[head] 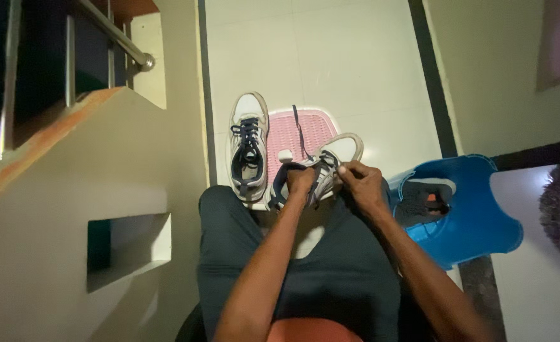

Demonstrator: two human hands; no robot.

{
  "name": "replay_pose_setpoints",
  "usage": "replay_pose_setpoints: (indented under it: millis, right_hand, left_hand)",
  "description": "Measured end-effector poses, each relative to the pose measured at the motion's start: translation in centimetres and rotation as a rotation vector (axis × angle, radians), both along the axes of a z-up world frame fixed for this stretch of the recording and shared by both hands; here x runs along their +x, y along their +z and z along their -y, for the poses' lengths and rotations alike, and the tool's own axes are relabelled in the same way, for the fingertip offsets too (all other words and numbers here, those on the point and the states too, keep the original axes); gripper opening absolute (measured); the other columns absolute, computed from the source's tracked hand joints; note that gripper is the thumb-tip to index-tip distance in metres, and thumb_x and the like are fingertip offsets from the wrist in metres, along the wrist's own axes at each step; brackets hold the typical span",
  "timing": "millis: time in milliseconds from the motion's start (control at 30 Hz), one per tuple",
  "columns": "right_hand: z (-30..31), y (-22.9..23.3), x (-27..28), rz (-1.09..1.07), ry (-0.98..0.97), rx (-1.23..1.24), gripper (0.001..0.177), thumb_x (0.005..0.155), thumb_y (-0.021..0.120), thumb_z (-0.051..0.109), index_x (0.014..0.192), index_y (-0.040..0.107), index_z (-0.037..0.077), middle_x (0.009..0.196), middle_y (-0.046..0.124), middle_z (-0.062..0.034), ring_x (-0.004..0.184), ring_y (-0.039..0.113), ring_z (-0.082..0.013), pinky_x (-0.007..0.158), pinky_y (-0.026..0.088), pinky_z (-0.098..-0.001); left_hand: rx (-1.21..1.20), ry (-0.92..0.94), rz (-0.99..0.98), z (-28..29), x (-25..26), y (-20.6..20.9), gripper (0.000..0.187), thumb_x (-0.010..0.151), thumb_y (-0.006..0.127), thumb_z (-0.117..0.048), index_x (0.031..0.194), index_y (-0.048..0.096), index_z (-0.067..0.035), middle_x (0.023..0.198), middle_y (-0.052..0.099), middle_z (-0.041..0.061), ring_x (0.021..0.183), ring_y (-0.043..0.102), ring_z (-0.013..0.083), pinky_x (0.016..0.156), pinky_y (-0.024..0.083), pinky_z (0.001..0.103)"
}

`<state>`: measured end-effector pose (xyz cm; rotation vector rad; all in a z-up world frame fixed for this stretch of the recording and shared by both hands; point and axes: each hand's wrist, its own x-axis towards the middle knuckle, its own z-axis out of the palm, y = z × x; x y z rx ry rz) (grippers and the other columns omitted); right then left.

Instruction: The person sits on a low stool and removes a pair of white sneakers from a blue bin. They untie the laces on both shoes, remove the laces from the right shoe, and then re-lace the left shoe, tying the laces at the end.

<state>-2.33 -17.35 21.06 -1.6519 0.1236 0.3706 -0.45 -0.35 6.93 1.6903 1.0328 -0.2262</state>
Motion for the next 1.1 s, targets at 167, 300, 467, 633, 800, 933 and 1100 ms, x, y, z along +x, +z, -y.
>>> replay_pose_setpoints:
  millis: [167,300,467,633,800,933,1100]
  right_hand:
    - [-0.6,-0.4,0.5,0.225,0.089,-0.272,0.030,0.086,0.080,0.021,0.101,0.069,-0.004,0.080,0.071,-0.0080,0.069,0.065,-0.0151,0.061,0.055,-0.0307]
    - [-0.6,-1.2,0.2,0.628,0.272,-0.513,0.036,0.085,0.082,0.026,0.086,0.061,-0.004,0.074,0.060,-0.0169,0.061,0.063,-0.0279,0.056,0.050,-0.0390]
    - [-1.1,-2.6,-0.1,0.697,0.213,-0.612,0.031,0.101,0.068,0.023,0.083,0.059,-0.001,0.073,0.057,-0.0208,0.064,0.059,-0.0397,0.057,0.045,-0.0465]
    - [-1.5,-2.8,-0.5,0.740,0.087,-0.572,0.033,0.100,0.066,0.018,0.075,0.056,0.000,0.065,0.055,-0.0188,0.053,0.055,-0.0343,0.052,0.042,-0.0450]
    - [-0.5,-0.3,-0.9,0.648,-0.042,-0.530,0.018,0.093,0.063,0.011,0.079,0.063,0.000,0.059,0.055,-0.0155,0.048,0.053,-0.0205,0.048,0.042,-0.0390]
    - [-0.1,1.4,-0.3,0.554,0.008,-0.486,0.028,0.095,0.065,0.013,0.072,0.058,-0.002,0.057,0.051,-0.0155,0.051,0.049,-0.0196,0.050,0.040,-0.0387]
    - [0.2,2.3,0.7,0.473,0.100,-0.546,0.036,0.099,0.074,0.028,0.081,0.067,-0.002,0.061,0.060,-0.0131,0.053,0.054,-0.0183,0.053,0.044,-0.0366]
  left_hand:
    - [-0.115,0.101,0.090,0.6,-0.5,0.3,0.025,0.072,0.067,-0.014,0.085,0.073,0.007,0.082,0.076,0.018,0.073,0.070,0.0252,0.068,0.053,0.041]
    - [-0.060,0.033,0.051,0.4,-0.7,-0.5,0.027,0.075,0.067,-0.014,0.082,0.071,0.012,0.078,0.074,0.021,0.068,0.068,0.0257,0.064,0.052,0.044]
    - [-0.048,0.054,0.055,0.5,-0.1,-1.2,0.026,0.073,0.066,-0.015,0.084,0.072,0.009,0.081,0.076,0.020,0.073,0.074,0.0259,0.067,0.055,0.043]
    - [-0.009,0.017,-0.015,0.3,-0.2,-0.6,0.030,0.077,0.068,-0.018,0.091,0.072,0.008,0.093,0.075,0.024,0.087,0.075,0.0319,0.077,0.055,0.044]
    - [-0.041,0.029,0.023,0.4,-0.4,0.7,0.031,0.076,0.064,-0.017,0.095,0.076,0.004,0.096,0.077,0.023,0.090,0.075,0.0350,0.080,0.054,0.043]
    - [-0.035,0.049,-0.014,0.4,-0.3,0.9,0.031,0.074,0.066,-0.018,0.094,0.076,0.003,0.098,0.076,0.023,0.092,0.074,0.0343,0.080,0.055,0.042]
    - [-0.079,0.074,-0.026,0.6,-0.4,1.2,0.031,0.074,0.067,-0.017,0.088,0.073,0.009,0.093,0.077,0.024,0.089,0.076,0.0329,0.077,0.055,0.045]
